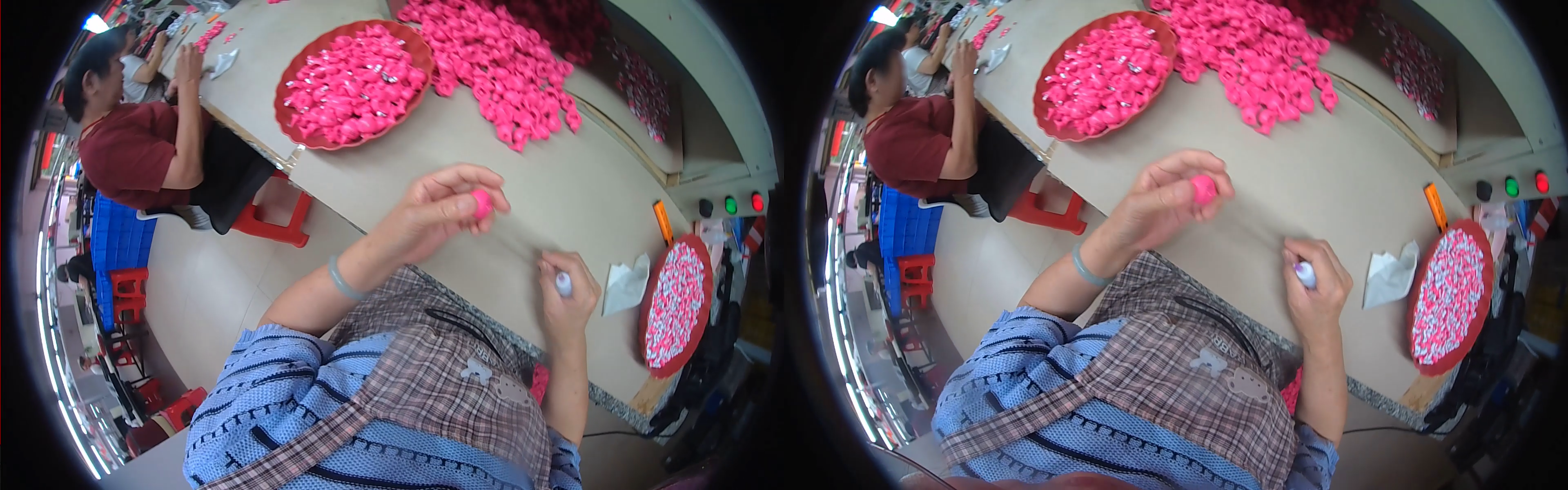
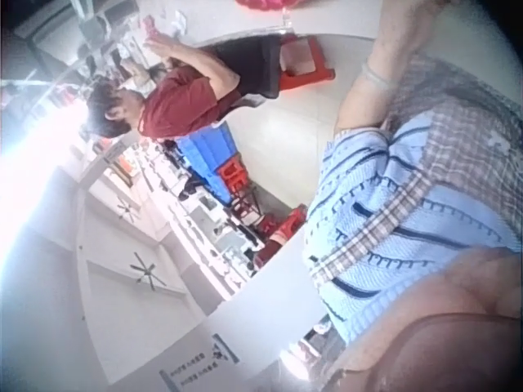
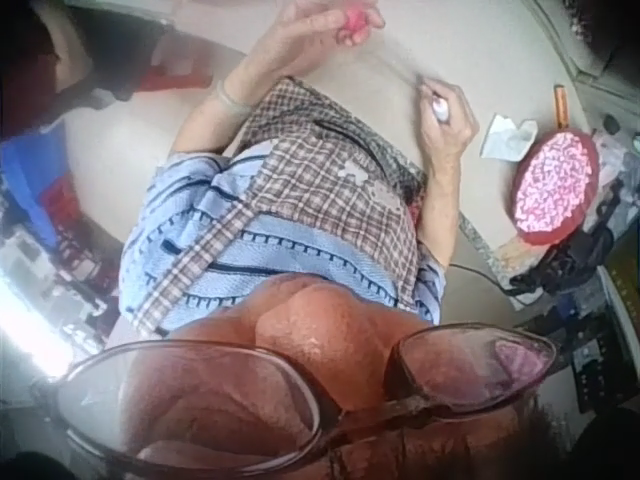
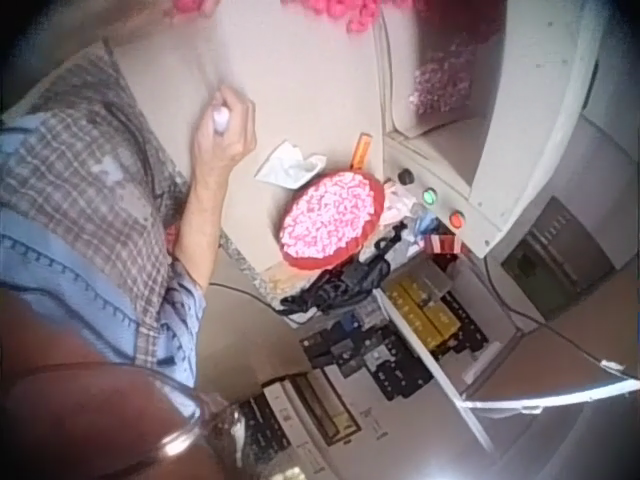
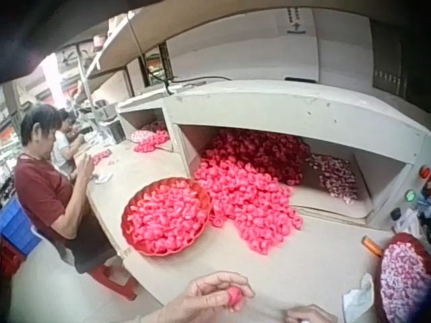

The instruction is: The person glues small white plastic components onto pink toy parts by hand, using a glue bottle to apply adhesive.

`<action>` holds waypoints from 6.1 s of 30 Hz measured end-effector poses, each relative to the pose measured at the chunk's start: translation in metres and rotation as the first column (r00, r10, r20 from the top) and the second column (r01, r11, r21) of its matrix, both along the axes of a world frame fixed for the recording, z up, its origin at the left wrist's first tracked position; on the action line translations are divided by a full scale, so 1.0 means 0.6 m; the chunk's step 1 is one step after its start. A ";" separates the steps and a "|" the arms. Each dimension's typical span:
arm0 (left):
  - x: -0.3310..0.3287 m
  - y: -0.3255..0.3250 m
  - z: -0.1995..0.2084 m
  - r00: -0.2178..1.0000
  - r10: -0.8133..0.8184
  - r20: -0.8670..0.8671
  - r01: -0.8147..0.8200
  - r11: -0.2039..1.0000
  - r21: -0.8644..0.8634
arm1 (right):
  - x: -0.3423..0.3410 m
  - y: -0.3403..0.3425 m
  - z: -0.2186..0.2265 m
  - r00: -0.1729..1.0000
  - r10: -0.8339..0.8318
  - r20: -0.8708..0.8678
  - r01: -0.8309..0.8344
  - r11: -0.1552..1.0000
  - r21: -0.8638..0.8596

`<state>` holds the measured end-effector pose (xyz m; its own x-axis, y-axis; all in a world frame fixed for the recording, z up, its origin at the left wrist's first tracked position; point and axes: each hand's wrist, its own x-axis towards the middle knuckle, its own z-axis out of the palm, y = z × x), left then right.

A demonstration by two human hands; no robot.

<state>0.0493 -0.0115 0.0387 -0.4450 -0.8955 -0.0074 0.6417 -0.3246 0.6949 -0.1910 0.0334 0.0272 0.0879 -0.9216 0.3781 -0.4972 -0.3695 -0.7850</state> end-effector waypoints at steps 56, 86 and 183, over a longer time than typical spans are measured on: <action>-0.017 -0.130 -0.019 0.265 0.664 0.700 0.190 0.675 -0.713 | -0.007 -0.003 0.004 0.999 0.049 0.002 -0.049 0.996 0.079; -0.064 0.001 -0.001 0.985 -0.170 -0.012 0.166 0.941 0.295 | -0.033 -0.004 0.005 0.743 0.082 0.664 -0.354 0.890 0.287; -0.072 0.022 -0.053 0.963 -0.270 -0.026 0.269 0.941 0.204 | -0.030 0.033 0.015 0.994 -0.104 0.038 0.110 0.938 -0.327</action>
